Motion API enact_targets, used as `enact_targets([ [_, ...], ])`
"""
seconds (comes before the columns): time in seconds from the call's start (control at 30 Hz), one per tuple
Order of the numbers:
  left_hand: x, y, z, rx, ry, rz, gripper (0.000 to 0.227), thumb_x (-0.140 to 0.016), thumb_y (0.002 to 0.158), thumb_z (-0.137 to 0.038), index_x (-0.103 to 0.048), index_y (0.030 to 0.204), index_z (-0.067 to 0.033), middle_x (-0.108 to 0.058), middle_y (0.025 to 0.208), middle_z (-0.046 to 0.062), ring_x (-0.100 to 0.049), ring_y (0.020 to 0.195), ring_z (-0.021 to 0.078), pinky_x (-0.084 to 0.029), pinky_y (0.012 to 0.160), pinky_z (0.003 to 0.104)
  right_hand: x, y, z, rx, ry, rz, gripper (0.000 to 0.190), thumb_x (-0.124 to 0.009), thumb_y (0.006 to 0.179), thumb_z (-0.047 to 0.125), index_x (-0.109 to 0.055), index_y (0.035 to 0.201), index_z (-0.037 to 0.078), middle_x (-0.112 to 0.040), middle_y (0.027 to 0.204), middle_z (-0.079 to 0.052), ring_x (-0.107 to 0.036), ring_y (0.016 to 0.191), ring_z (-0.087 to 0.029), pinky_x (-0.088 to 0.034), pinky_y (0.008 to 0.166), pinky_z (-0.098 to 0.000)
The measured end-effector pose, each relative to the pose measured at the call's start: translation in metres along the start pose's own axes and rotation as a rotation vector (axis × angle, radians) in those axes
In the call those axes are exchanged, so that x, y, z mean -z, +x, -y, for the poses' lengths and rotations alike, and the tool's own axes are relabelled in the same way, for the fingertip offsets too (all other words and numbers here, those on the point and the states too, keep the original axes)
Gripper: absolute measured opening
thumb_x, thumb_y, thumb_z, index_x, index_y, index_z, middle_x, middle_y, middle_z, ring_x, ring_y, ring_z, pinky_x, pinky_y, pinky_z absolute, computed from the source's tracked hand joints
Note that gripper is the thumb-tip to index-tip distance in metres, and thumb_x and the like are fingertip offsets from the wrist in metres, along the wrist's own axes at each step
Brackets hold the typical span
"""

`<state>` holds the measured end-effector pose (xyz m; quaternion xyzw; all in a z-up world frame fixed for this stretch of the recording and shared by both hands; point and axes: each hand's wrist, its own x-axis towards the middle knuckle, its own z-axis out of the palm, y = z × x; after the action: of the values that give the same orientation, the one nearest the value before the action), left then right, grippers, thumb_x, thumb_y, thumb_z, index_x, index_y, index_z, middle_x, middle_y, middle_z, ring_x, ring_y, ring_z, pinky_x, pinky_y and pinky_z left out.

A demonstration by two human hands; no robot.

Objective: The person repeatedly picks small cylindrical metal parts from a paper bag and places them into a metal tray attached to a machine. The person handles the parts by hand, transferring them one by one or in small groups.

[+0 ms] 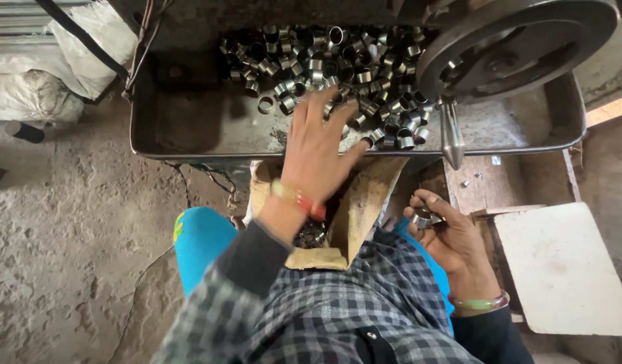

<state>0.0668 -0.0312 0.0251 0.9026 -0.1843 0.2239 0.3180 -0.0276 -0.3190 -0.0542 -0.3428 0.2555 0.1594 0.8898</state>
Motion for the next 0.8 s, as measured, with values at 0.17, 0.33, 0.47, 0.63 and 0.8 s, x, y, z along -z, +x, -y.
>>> enact_targets([
  [0.17,-0.026,0.081,0.016,0.24,0.354,0.547,0.1,-0.088,0.063,-0.057,-0.048,0.145,-0.0146,-0.023,0.163,0.023,-0.025,0.145,0.0554,-0.035,0.103,0.073,-0.008,-0.002,-0.01,-0.003,-0.047,0.075,0.025,-0.067,0.096,0.015,-0.066,0.116,0.0,-0.07,0.102,-0.011,-0.07,0.092,-0.029,-0.061,0.068,-0.0351],
  [0.33,-0.053,0.079,0.028,0.218,0.504,0.675,0.063,-0.078,0.082,-0.029,-0.055,0.14,-0.0181,-0.032,0.154,0.015,-0.038,0.134,0.045,-0.047,0.101,0.064,-0.01,-0.008,-0.017,-0.051,-0.097,0.12,0.022,-0.066,0.095,0.015,-0.065,0.113,0.002,-0.068,0.097,-0.009,-0.07,0.089,-0.025,-0.059,0.062,-0.0318],
  [0.47,-0.065,0.083,0.058,0.249,0.421,0.563,0.061,-0.08,0.081,-0.03,-0.057,0.133,-0.0104,-0.045,0.14,0.018,-0.05,0.124,0.0421,-0.058,0.089,0.055,-0.012,-0.007,-0.019,-0.066,-0.136,0.075,0.021,-0.066,0.094,0.015,-0.065,0.111,0.003,-0.069,0.096,-0.007,-0.07,0.087,-0.022,-0.057,0.059,-0.0309],
  [0.63,-0.041,0.089,0.104,0.747,-0.733,0.139,0.045,-0.072,0.082,-0.008,-0.067,0.126,-0.012,-0.061,0.117,0.02,-0.068,0.09,0.0319,-0.064,0.081,0.046,-0.01,-0.008,-0.023,-0.08,-0.133,0.075,0.022,-0.066,0.094,0.016,-0.065,0.112,0.004,-0.069,0.096,-0.007,-0.07,0.087,-0.021,-0.058,0.059,-0.0302],
  [0.8,-0.005,0.058,0.096,0.903,-1.64,-0.09,0.047,-0.061,0.085,-0.004,-0.06,0.132,-0.0055,-0.064,0.112,0.019,-0.071,0.099,0.0419,-0.068,0.077,0.053,-0.014,-0.006,-0.03,-0.114,-0.144,0.059,0.021,-0.064,0.095,0.015,-0.065,0.112,0.003,-0.068,0.098,-0.009,-0.071,0.088,-0.023,-0.061,0.059,-0.0305],
])
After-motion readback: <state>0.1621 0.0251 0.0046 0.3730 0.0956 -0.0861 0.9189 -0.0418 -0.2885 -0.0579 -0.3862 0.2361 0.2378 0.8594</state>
